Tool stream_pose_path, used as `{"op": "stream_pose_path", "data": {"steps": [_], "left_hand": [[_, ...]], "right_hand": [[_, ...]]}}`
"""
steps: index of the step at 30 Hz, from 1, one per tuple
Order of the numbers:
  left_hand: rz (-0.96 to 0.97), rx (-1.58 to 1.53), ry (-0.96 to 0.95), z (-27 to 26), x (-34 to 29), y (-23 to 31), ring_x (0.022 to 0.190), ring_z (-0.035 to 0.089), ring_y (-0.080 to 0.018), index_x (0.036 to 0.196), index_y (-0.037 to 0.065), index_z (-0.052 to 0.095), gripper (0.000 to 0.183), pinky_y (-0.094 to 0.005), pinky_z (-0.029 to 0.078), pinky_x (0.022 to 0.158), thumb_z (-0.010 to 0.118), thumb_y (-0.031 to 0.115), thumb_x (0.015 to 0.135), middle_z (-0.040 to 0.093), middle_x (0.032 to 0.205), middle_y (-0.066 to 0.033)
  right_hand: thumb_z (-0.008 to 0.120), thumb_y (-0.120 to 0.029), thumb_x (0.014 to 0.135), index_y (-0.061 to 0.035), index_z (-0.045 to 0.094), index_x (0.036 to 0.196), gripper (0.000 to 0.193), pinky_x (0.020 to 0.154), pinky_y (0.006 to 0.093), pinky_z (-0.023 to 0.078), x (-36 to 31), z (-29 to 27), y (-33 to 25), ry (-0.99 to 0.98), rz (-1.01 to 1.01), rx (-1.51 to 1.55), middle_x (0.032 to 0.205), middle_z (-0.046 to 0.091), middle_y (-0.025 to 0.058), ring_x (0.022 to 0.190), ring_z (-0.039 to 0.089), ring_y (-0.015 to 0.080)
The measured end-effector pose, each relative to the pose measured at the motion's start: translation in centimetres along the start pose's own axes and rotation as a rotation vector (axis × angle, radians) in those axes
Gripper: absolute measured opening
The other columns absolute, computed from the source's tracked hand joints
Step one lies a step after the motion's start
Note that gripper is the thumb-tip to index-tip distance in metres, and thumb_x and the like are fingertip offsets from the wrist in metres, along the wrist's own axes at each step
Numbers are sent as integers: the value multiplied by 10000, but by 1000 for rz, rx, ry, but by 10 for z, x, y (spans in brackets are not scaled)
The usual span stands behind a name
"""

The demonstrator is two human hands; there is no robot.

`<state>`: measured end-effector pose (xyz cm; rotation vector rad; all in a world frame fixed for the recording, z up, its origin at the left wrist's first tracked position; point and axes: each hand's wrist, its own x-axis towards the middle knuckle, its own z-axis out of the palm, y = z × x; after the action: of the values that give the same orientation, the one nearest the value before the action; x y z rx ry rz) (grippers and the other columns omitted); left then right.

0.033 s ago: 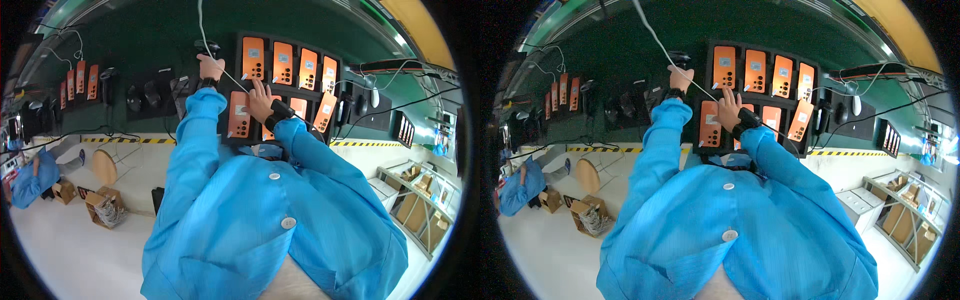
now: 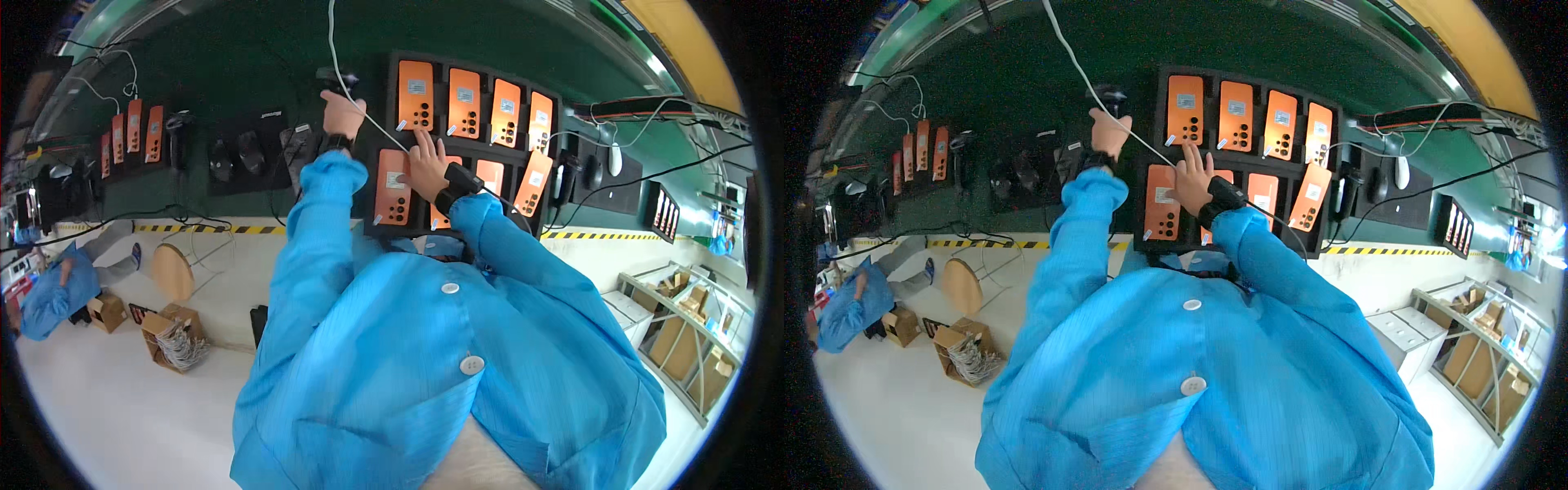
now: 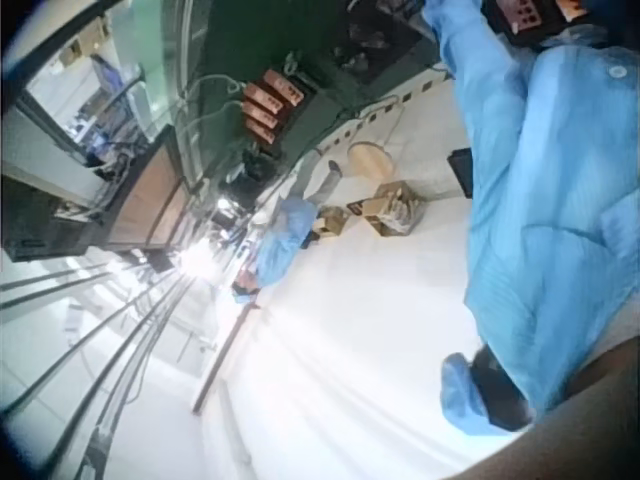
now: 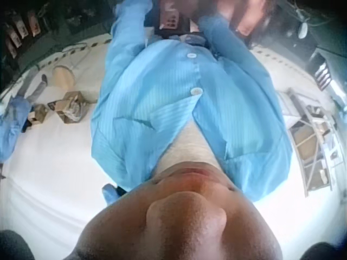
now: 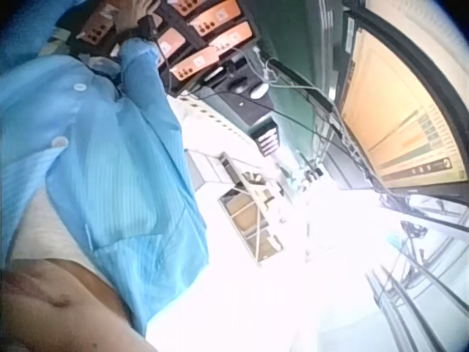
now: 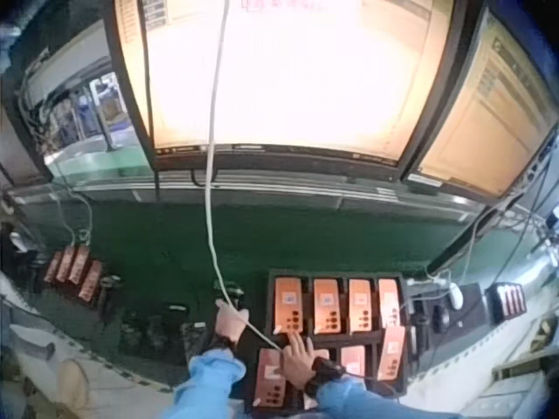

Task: Testing and scanning barcodes on handheld electronic devices at a factory station.

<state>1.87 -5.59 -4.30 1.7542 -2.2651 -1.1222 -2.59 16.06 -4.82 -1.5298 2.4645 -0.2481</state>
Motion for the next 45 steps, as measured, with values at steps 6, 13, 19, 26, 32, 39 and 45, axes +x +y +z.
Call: {"op": "stream_pose_path", "data": {"steps": [6,13,19,26,32,39,45], "left_hand": [[88,-602,-549,-74,-78,-69,429,472,-103,841,48,533,183,-271,378,395,624,206,843,499,608,3],[-184,-618,-816,-82,-177,-89,462,470,-80,904,50,555,208,-250,363,406,666,213,839,511,624,13],[-167,-650,-818,-49,-186,-86,491,459,-74,982,51,548,258,-251,358,408,669,225,834,507,648,20],[-293,-702,-881,-42,-183,-90,502,481,-87,993,70,525,272,-258,387,414,670,236,834,522,659,19],[-341,-766,-897,-50,-185,-80,478,450,-69,821,89,557,219,-241,354,416,611,293,877,496,611,43],[-373,-760,-931,-58,-187,-77,493,450,-65,872,74,575,260,-230,343,432,611,330,887,503,623,45],[-381,-746,-928,-53,-185,-78,520,509,-95,961,77,559,281,-261,392,430,664,314,851,549,679,-1]], "right_hand": [[796,-378,664,20,504,986,589,1087,567,219,-3,0,9,26,-27,35,1460,262,226,1384,217,372],[773,-414,686,16,496,1010,606,1095,563,213,-6,3,17,82,-87,15,1460,260,235,1394,202,366],[453,-87,875,-1,476,927,103,1081,583,231,-5,24,21,196,-136,-104,1399,348,267,1372,267,377],[477,-95,860,-8,461,965,137,1091,532,258,-8,20,20,171,-109,-179,1429,328,240,1378,271,350],[479,-100,853,-22,488,944,121,1083,508,286,-6,32,22,268,-73,-162,1409,381,205,1357,326,319],[464,-109,873,-17,492,946,121,1084,504,286,-6,28,22,269,-96,-193,1400,389,203,1340,352,312],[761,-443,697,16,454,994,627,1097,534,228,-10,11,19,162,-91,-3,1447,282,231,1376,240,372]]}}
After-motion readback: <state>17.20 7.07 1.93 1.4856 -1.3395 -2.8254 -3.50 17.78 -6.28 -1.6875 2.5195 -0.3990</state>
